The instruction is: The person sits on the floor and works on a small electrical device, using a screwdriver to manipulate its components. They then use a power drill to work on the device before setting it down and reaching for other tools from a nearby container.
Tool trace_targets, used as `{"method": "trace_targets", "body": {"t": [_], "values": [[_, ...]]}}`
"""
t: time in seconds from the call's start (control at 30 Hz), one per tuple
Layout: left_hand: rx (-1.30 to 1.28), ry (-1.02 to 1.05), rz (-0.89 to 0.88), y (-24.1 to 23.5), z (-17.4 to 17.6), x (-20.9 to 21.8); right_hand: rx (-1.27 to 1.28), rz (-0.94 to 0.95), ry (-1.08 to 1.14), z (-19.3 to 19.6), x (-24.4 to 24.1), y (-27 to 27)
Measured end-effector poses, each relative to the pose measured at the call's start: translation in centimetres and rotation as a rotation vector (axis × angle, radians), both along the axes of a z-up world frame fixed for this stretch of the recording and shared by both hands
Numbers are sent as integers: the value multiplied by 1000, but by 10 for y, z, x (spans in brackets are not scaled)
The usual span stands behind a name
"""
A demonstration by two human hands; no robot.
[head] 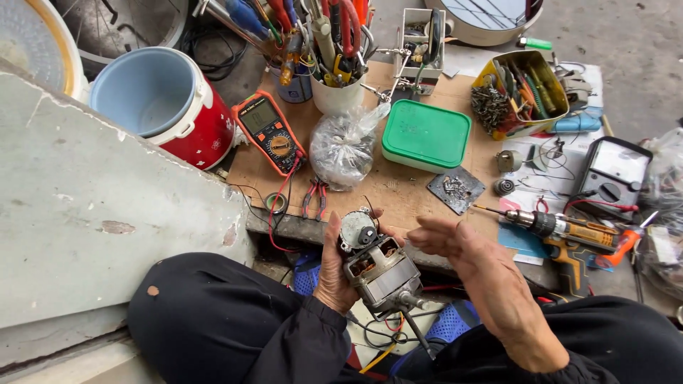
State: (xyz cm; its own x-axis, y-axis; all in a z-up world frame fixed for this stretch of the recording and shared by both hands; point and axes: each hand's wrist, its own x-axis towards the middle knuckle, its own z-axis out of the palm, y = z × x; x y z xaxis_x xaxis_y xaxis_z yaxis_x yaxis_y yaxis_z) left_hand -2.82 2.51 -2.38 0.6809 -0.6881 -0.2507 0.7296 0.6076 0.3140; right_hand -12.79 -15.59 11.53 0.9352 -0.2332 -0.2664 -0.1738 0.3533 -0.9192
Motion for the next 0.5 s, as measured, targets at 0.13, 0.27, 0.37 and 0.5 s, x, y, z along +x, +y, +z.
{"method": "trace_targets", "body": {"t": [0.13, 0.27, 0.37, 0.5], "values": [[-55, -6, -53, -2, 4, -1, -73, -88, 294, 2, 1, 2], [-87, 26, -58, -3, 2, -2, -139, -40, 234, -6, -2, 1], [-47, 18, -38, -3, 2, -1, -155, -50, 348, 5, 4, 6], [-4, 30, -18, -2, 7, -1, -148, -51, 353, 5, 5, 7]]}}
